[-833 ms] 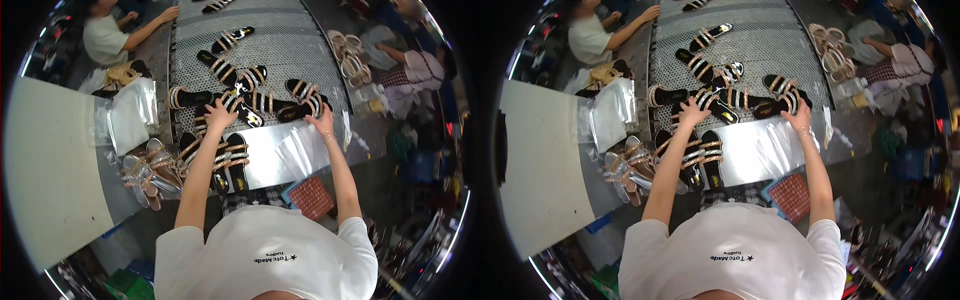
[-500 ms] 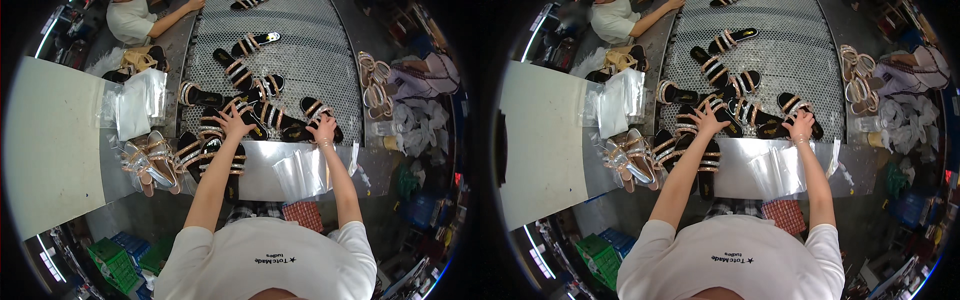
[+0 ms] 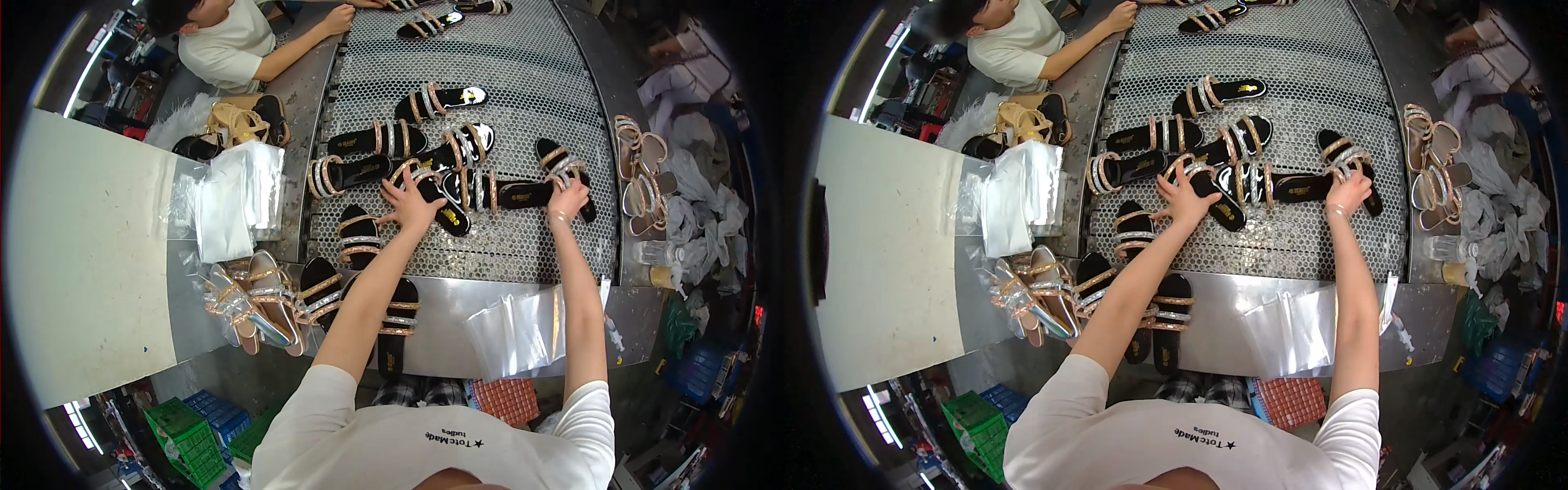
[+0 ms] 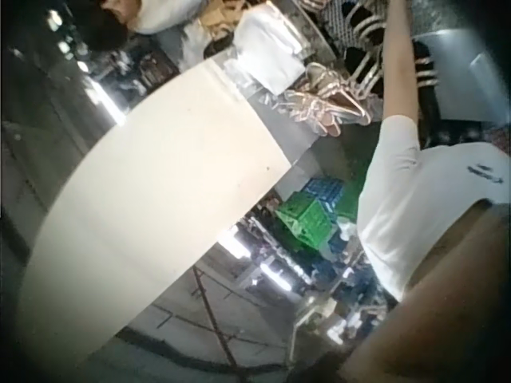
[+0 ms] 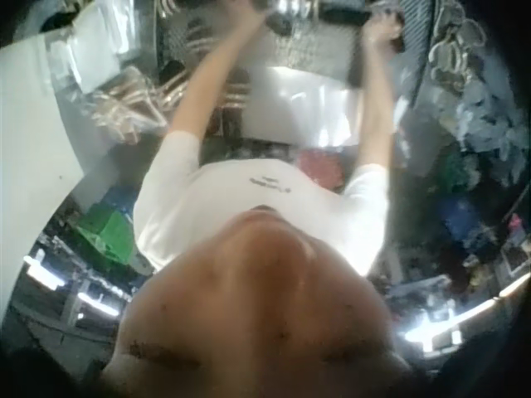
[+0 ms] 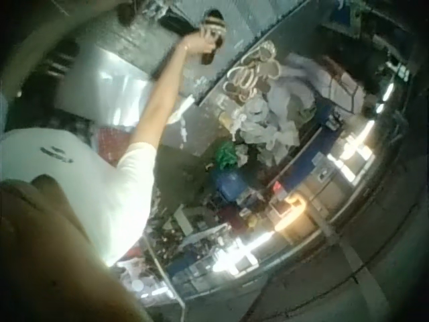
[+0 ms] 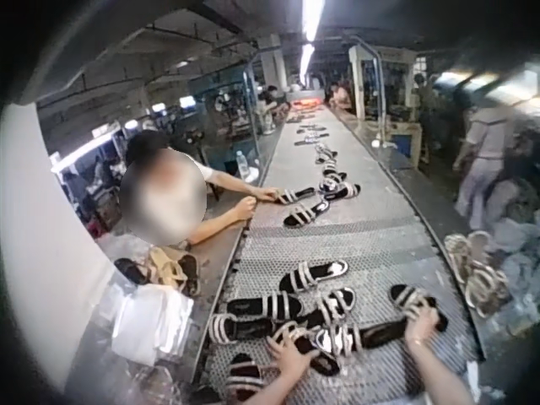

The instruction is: The person picks up black sandals with gold straps from a metal mesh table and places them into clear plastic bags. They handle the sandals one at a time, opening the bags and inserting the footwear before setting the packaged items aside.

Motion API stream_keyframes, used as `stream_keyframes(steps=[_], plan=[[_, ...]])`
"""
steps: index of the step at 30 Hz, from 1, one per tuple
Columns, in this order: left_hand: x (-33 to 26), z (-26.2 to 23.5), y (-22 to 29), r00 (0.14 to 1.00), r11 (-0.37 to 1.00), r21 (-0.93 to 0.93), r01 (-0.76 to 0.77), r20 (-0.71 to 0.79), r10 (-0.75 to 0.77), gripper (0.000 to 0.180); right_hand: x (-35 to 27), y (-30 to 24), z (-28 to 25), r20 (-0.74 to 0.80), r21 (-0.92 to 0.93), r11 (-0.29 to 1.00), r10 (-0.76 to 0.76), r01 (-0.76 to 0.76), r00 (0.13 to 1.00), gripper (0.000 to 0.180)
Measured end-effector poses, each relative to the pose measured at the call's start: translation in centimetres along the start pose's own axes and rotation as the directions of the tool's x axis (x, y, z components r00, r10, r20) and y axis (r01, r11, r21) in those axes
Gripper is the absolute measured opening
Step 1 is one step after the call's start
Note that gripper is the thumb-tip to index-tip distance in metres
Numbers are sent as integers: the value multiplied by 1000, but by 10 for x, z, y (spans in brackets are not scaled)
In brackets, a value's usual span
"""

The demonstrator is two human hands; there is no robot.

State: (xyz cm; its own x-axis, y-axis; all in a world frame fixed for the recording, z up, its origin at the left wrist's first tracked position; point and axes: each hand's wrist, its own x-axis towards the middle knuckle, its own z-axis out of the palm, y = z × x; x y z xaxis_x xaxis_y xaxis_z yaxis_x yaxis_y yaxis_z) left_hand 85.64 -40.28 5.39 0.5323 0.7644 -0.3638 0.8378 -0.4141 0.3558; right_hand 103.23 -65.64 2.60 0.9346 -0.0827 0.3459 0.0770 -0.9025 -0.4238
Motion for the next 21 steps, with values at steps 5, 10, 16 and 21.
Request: stream_keyframes(steps=[5, 10, 16, 21], plan=[[2, 2, -8, 979, 969, -245, -16, -200, -34, 79, -33, -52, -64, -177, 500, 854, -64, 145, 982, 25], [-16, 2, -31, 945, 903, -423, -77, -321, -70, 54, -129, -60, -189, 25, 774, 634, -43, 8, 999, 17], [-17, -9, -51, 931, 683, -727, -73, -296, -216, 29, -260, -40, -266, 245, 707, 698, -85, -118, 966, 15], [-1, 20, -46, 917, 574, -743, -345, -398, 37, 20, -337, -31, -278, 360, 547, 807, 14, -223, 933, 16]])
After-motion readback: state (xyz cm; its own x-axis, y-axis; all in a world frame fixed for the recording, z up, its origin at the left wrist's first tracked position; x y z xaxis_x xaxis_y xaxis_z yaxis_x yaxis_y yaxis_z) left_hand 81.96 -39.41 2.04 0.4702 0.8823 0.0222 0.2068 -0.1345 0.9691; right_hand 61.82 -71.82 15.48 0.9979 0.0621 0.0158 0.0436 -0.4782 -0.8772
